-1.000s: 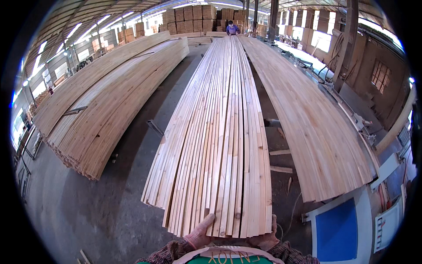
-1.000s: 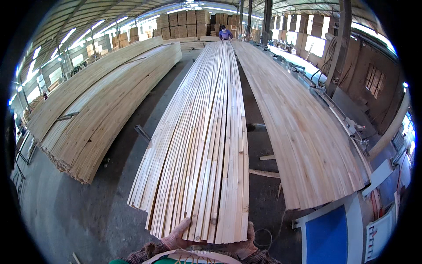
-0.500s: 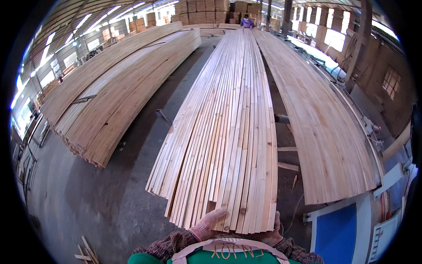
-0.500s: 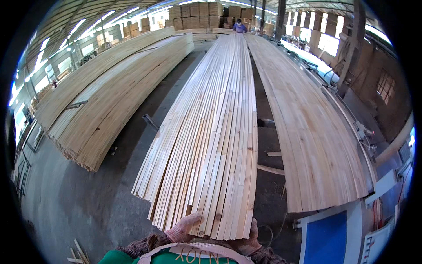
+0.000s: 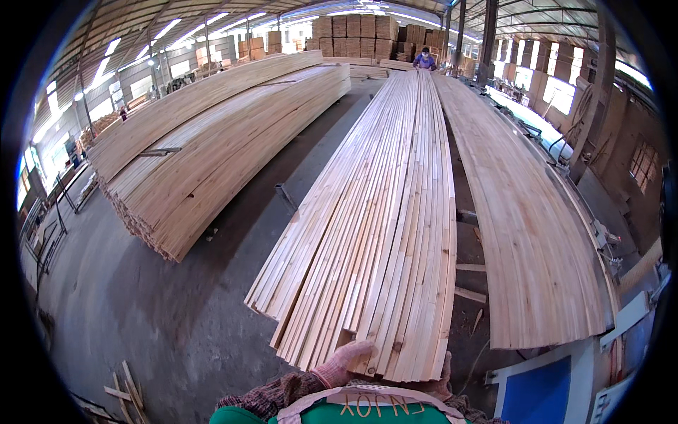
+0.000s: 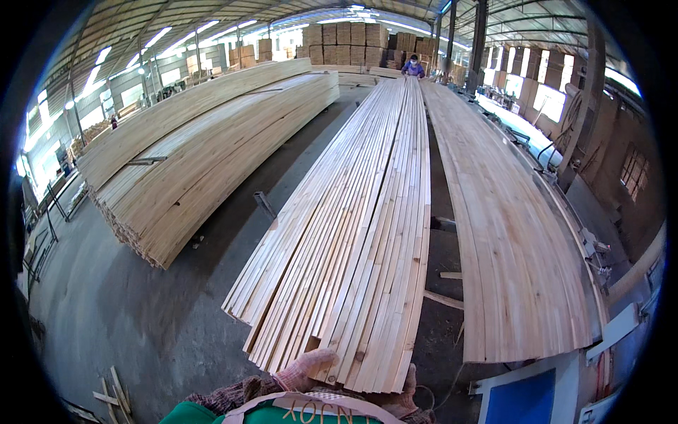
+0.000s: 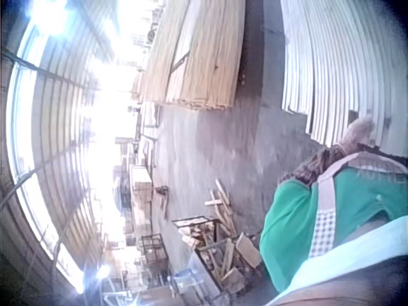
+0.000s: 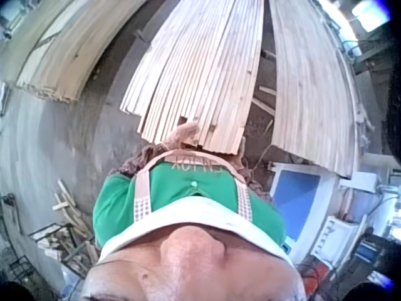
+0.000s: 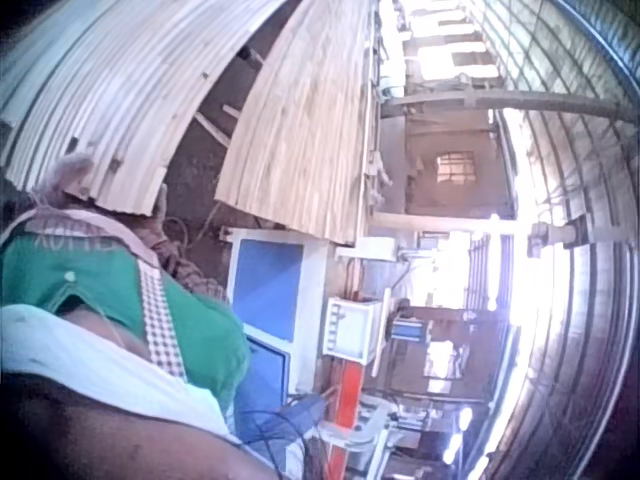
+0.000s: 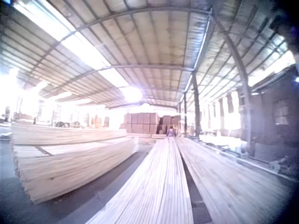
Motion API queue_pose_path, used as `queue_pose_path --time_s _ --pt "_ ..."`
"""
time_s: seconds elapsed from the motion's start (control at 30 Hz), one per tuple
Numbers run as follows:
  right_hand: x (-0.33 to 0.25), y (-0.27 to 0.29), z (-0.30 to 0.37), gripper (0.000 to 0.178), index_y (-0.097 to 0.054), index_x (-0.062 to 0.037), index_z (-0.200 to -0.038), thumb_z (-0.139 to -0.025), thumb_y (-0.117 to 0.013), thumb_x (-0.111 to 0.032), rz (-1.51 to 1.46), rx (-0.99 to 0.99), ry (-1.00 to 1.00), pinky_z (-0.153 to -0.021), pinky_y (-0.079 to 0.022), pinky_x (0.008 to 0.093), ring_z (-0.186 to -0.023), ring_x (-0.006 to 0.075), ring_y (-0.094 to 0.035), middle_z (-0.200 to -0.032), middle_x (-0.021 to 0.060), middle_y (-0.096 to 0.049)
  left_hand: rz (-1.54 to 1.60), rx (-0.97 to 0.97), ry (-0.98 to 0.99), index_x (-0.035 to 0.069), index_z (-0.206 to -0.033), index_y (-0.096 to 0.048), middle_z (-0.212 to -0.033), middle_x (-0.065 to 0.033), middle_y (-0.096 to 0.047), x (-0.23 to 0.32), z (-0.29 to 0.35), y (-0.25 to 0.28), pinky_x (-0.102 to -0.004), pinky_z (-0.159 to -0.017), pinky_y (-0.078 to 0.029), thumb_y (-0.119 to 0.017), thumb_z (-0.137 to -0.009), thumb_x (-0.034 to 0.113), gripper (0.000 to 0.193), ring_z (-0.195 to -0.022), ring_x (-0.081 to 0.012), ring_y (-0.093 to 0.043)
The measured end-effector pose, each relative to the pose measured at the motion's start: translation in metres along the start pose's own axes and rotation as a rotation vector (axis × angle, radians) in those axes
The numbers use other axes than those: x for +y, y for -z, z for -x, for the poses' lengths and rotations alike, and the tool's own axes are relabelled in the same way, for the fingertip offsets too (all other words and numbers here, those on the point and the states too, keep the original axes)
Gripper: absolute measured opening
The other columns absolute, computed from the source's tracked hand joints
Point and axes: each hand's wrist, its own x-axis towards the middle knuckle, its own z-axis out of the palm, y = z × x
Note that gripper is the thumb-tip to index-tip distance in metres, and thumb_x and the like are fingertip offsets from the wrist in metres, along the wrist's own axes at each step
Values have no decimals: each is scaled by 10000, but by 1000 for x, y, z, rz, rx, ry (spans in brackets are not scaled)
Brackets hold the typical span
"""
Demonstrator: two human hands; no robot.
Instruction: The person picks up long wooden planks from a pile and places them onto a growing stack on a workbench. They handle the planks one at a time, aligning them with the existing stack throughout the clip.
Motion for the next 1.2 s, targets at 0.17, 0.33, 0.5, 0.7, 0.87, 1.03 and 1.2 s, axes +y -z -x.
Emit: queue_pose_path --time_s 0.17,0.33,0.5,0.7,0.87,1.03,1.2 --pt "-5 -29 -1 983 -321 -200 -1627 -868 -591 -764 46 -1 -2 -1213 -304 615 -1455 375 -402 -1615 134 -407 93 97 125 52 -1456 -531 -1433 -120 -569 32 18 -20 -481 -1094 -512 -660 -1010 298 525 -1378 -260 -524" --pt "-7 -78 -13 986 -300 -181 -1631 -885 -565 -768 -44 -83 -32 -1205 -314 611 -1442 380 -419 -1605 140 -415 242 203 189 99 -1422 -557 -1411 -70 -571 89 47 -38 -554 -1025 -557 -693 -976 353 531 -1361 -230 -521" --pt "17 -87 -58 989 -283 -187 -1636 -895 -517 -799 17 -91 -77 -1181 -339 630 -1448 384 -420 -1632 140 -374 281 116 146 104 -1436 -536 -1440 -29 -534 123 41 17 -609 -998 -568 -771 -936 240 569 -1387 -212 -487" --pt "83 -176 -130 972 -298 -151 -1621 -913 -498 -785 -316 -328 -136 -1126 -404 705 -1406 473 -457 -1609 195 -388 169 -57 65 114 -1605 -296 -1634 -53 -324 198 59 110 -596 -974 -588 -685 -973 393 793 -1469 -249 -398" --pt "167 -287 -190 932 -290 -110 -1613 -948 -533 -716 99 -193 -13 -1145 -399 684 -1405 454 -469 -1569 235 -422 128 -89 34 111 -1564 -337 -1506 -45 -414 287 96 214 -616 -899 -601 -643 -981 390 715 -1205 -406 -578" --pt "256 -360 -257 905 -319 -4 -1571 -967 -593 -620 138 -199 -11 -1172 -429 543 -1385 379 -512 -1514 232 -486 268 -24 -25 144 -1500 -477 -1343 -149 -638 363 142 323 -740 -924 -495 -642 -967 369 602 -1145 -418 -643" --pt "356 -439 -312 931 -263 -32 -1614 -976 -539 -651 127 -236 -47 -1194 -381 549 -1427 380 -470 -1580 221 -427 259 -50 4 81 -1490 -487 -1423 -157 -604 423 169 440 -738 -971 -474 -639 -956 362 622 -1228 -427 -623"
